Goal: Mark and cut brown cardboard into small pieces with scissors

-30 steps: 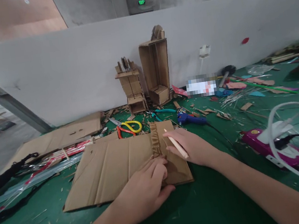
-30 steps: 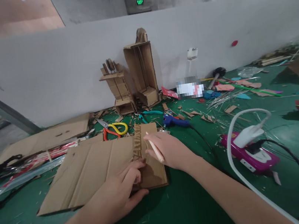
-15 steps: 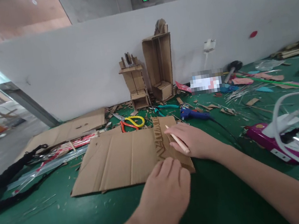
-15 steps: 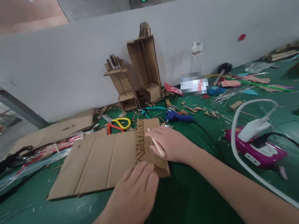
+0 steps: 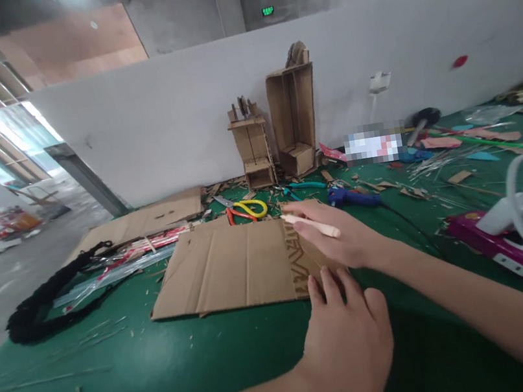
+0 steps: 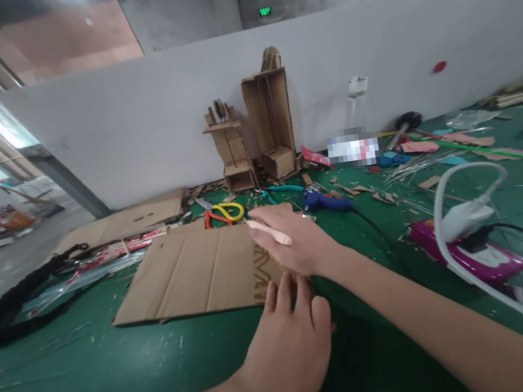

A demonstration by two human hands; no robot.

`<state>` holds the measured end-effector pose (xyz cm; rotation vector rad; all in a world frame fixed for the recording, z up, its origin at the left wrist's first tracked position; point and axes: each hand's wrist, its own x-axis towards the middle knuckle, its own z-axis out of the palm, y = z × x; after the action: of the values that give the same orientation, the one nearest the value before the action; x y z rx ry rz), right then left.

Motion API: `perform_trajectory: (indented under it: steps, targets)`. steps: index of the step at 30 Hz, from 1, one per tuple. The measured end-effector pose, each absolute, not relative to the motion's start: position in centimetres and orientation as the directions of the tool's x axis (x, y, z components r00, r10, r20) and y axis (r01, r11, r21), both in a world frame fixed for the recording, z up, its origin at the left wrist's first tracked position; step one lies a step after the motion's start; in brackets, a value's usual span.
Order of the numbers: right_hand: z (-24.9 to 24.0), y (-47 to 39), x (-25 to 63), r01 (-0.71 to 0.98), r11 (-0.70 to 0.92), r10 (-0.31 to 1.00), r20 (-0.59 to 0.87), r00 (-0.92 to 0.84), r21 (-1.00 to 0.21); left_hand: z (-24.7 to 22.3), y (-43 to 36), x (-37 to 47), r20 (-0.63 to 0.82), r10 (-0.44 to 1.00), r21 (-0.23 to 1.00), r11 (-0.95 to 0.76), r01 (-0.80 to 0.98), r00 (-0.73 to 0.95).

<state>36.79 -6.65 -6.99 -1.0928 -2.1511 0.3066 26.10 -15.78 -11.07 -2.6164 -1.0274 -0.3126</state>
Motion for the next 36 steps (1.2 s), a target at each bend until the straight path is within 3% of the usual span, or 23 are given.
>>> perform_trajectory:
  steps: [3, 5, 7, 11, 17, 21, 30, 33, 36]
  targets:
    - [-5.8, -7.2, 35.0, 0.431, 0.425, 0.806, 0.117, -0.58, -0.796, -11.0, -16.0, 26.0, 0.325, 0.64, -0.202, -0.673, 0.712, 0.697]
    - [-5.6, -7.3, 34.2, 0.417, 0.291, 0.768, -0.05, -0.639, -0.861, -10.8, -16.2, 25.8, 0.32, 0.647, -0.213, -0.663, 0.718, 0.692]
    - [-5.7, -7.3, 33.6, 0.452, 0.256, 0.765, -0.107, -0.635, -0.854, -10.6, -16.4, 25.7, 0.308, 0.639, -0.231, -0.668, 0.707, 0.705]
    - [-6.1, -7.2, 32.9, 0.518, 0.347, 0.759, -0.09, -0.645, -0.782, -10.4, -16.5, 25.6, 0.295, 0.645, -0.237, -0.666, 0.708, 0.705]
    - [-7.0, -7.1, 32.2, 0.551, 0.552, 0.749, 0.082, -0.657, -0.626, -10.7, -16.5, 25.6, 0.338, 0.641, -0.235, -0.651, 0.722, 0.689]
    - [-7.3, -7.2, 32.0, 0.607, 0.594, 0.753, 0.1, -0.65, -0.528, -10.8, -16.6, 25.5, 0.361, 0.635, -0.239, -0.645, 0.726, 0.683]
    - [-6.4, -8.1, 32.0, 0.493, 0.543, 0.637, -0.048, -0.769, -0.68, -10.8, -17.0, 25.6, 0.315, 0.655, -0.241, -0.645, 0.725, 0.687]
    - [-6.9, -8.1, 32.1, 0.448, 0.346, 0.748, -0.046, -0.662, -0.825, -10.9, -16.9, 25.7, 0.311, 0.676, -0.208, -0.637, 0.742, 0.668]
    - [-7.1, -7.6, 33.0, 0.292, 0.209, 0.892, 0.059, -0.448, -0.933, -11.0, -16.7, 25.6, 0.32, 0.668, -0.183, -0.653, 0.735, 0.672]
